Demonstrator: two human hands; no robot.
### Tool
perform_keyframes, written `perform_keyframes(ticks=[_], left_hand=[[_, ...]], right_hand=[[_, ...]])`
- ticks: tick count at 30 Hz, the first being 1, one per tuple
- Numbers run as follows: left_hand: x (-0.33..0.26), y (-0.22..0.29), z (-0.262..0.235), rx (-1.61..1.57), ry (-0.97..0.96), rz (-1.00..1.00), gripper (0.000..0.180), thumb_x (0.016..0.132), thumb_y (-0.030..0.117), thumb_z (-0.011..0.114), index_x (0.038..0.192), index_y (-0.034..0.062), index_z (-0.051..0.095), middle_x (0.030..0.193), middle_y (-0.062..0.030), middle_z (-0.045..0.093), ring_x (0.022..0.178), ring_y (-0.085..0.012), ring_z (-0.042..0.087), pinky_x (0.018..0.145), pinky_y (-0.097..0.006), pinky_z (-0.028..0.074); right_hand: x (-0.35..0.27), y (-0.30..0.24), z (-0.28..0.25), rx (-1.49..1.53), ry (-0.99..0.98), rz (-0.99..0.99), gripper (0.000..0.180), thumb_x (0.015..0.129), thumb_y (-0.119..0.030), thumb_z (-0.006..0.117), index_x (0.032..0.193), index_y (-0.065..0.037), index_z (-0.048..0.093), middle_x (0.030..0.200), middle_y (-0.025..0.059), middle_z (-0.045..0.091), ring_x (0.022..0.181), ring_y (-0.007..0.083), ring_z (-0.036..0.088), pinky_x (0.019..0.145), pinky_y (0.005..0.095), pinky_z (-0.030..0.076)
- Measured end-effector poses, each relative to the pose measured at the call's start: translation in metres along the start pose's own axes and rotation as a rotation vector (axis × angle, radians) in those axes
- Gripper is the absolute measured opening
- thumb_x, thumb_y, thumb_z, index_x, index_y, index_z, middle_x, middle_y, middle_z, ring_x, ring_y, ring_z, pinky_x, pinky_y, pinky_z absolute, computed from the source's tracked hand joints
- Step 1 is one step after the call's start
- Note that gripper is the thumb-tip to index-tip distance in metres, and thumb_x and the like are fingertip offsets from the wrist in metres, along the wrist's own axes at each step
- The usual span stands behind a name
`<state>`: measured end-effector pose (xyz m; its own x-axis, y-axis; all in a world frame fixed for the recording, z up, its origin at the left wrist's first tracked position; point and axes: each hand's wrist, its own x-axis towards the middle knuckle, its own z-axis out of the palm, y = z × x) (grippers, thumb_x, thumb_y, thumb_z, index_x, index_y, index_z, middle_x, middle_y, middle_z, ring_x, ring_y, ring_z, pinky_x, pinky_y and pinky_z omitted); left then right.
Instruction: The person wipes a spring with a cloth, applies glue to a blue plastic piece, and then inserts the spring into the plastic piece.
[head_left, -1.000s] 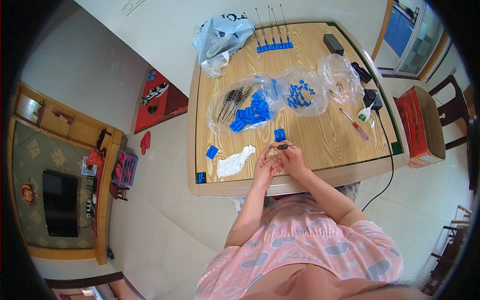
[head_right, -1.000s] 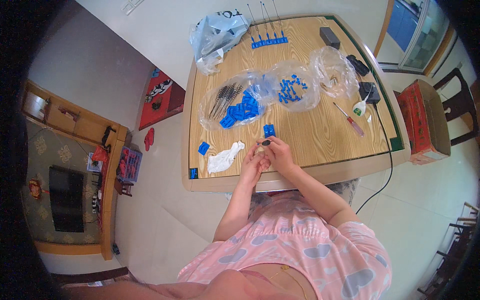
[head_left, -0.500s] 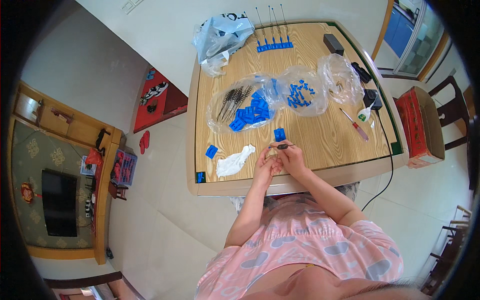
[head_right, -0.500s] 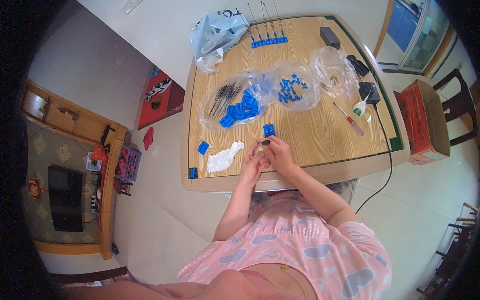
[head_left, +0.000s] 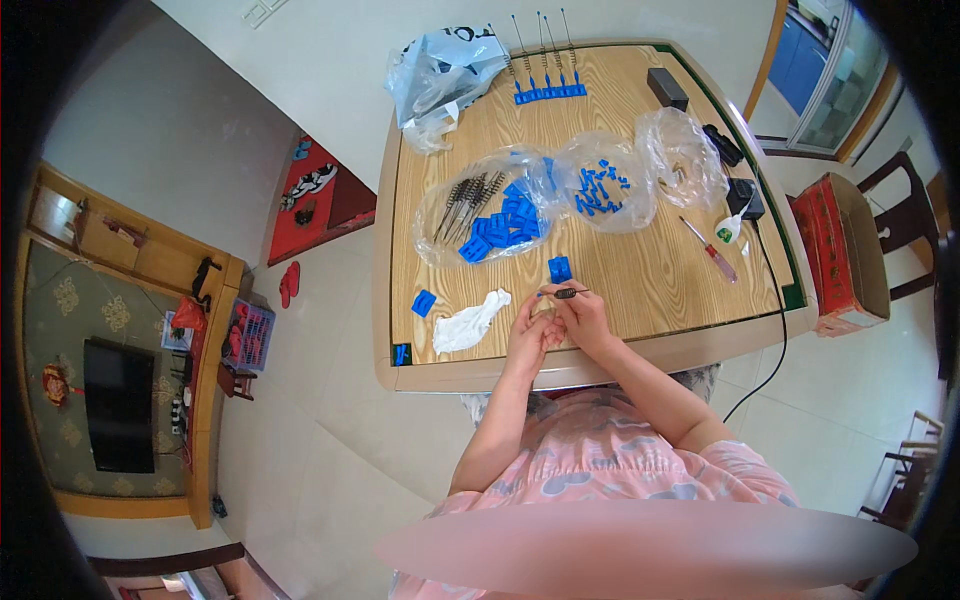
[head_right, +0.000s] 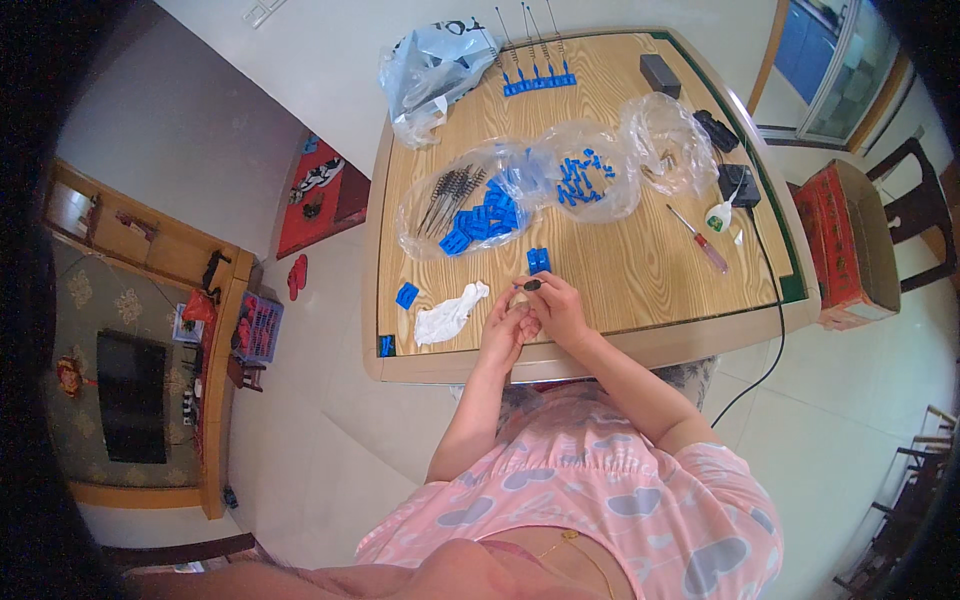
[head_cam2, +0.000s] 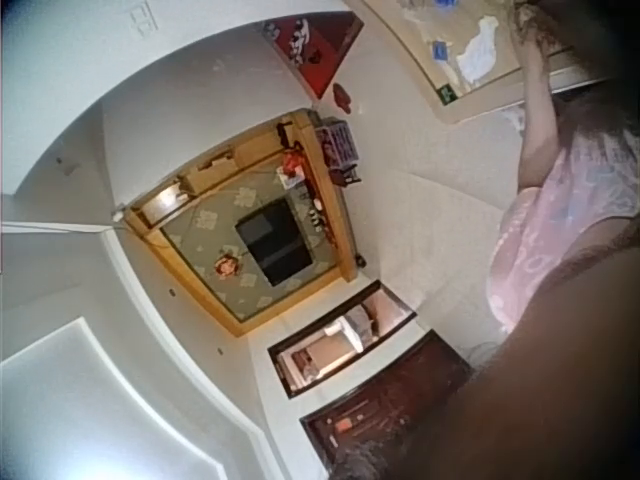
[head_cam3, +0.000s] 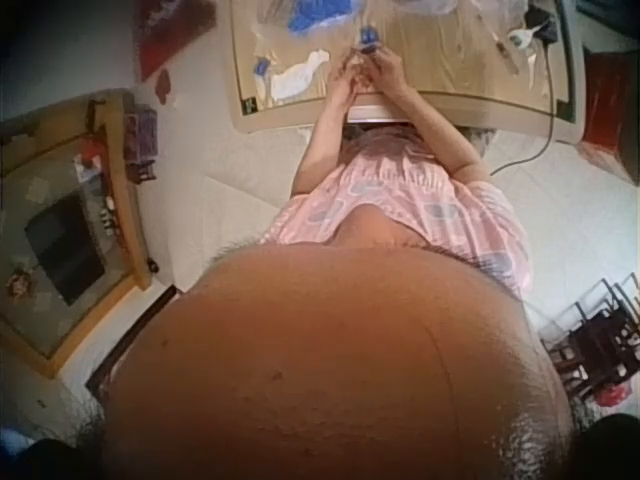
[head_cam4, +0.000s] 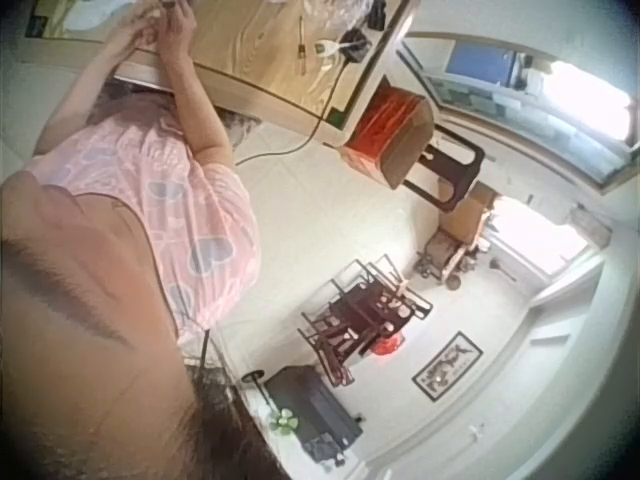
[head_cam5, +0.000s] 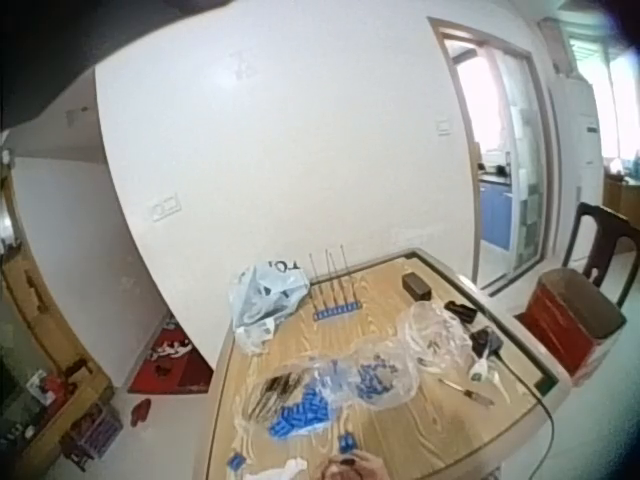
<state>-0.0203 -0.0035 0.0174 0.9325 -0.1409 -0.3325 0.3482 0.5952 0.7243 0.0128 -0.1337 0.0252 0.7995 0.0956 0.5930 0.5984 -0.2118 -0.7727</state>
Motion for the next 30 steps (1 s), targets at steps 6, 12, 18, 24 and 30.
perform_keyframes(ticks=[6, 12, 18, 24, 30], left_hand=[[0.0001, 0.0004, 0.0022, -0.007, 0.011, 0.002, 0.045, 0.093, 0.004, 0.050, 0.134, 0.0075, 0.033, 0.086, -0.0079, 0.062, 0.067, -0.0131, 0.059, 0.057, -0.024, 0.047], [0.0001, 0.0004, 0.0010, -0.017, 0.007, 0.005, 0.046, 0.092, 0.003, 0.051, 0.135, 0.0073, 0.033, 0.085, -0.0076, 0.061, 0.066, -0.0140, 0.060, 0.057, -0.024, 0.048], [0.0022, -0.0014, -0.0038, -0.004, -0.021, 0.007, 0.048, 0.092, 0.003, 0.051, 0.136, 0.0069, 0.031, 0.085, -0.0078, 0.061, 0.068, -0.0151, 0.060, 0.058, -0.025, 0.048], [0.0022, -0.0026, -0.0047, -0.003, -0.020, 0.006, 0.052, 0.093, 0.005, 0.051, 0.139, 0.0067, 0.027, 0.088, -0.0090, 0.062, 0.070, -0.0163, 0.061, 0.061, -0.026, 0.048], [0.0028, -0.0029, -0.0047, -0.009, -0.018, 0.000, 0.055, 0.093, 0.004, 0.051, 0.141, 0.0070, 0.024, 0.088, -0.0094, 0.062, 0.071, -0.0166, 0.061, 0.061, -0.026, 0.048]], right_hand=[[-0.0003, 0.0000, -0.0010, 0.008, -0.006, 0.011, 0.020, 0.084, 0.001, 0.057, 0.101, -0.004, 0.067, 0.080, 0.0107, 0.060, 0.065, 0.0248, 0.061, 0.056, 0.0324, 0.048], [0.0003, 0.0005, 0.0000, 0.002, -0.010, 0.003, 0.021, 0.084, 0.001, 0.057, 0.101, -0.003, 0.067, 0.081, 0.0110, 0.060, 0.066, 0.0253, 0.061, 0.057, 0.0329, 0.048], [0.0006, -0.0007, -0.0013, -0.012, -0.015, -0.008, 0.021, 0.084, 0.001, 0.057, 0.101, -0.003, 0.066, 0.082, 0.0115, 0.060, 0.069, 0.0268, 0.062, 0.060, 0.0337, 0.049], [0.0014, -0.0031, -0.0022, -0.015, -0.020, -0.004, 0.022, 0.083, 0.002, 0.056, 0.102, -0.003, 0.066, 0.084, 0.0117, 0.061, 0.071, 0.0271, 0.062, 0.060, 0.0337, 0.049], [0.0000, 0.0010, -0.0016, -0.009, -0.021, -0.010, 0.023, 0.083, 0.003, 0.056, 0.102, -0.003, 0.066, 0.084, 0.0112, 0.061, 0.070, 0.0266, 0.062, 0.060, 0.0335, 0.049]])
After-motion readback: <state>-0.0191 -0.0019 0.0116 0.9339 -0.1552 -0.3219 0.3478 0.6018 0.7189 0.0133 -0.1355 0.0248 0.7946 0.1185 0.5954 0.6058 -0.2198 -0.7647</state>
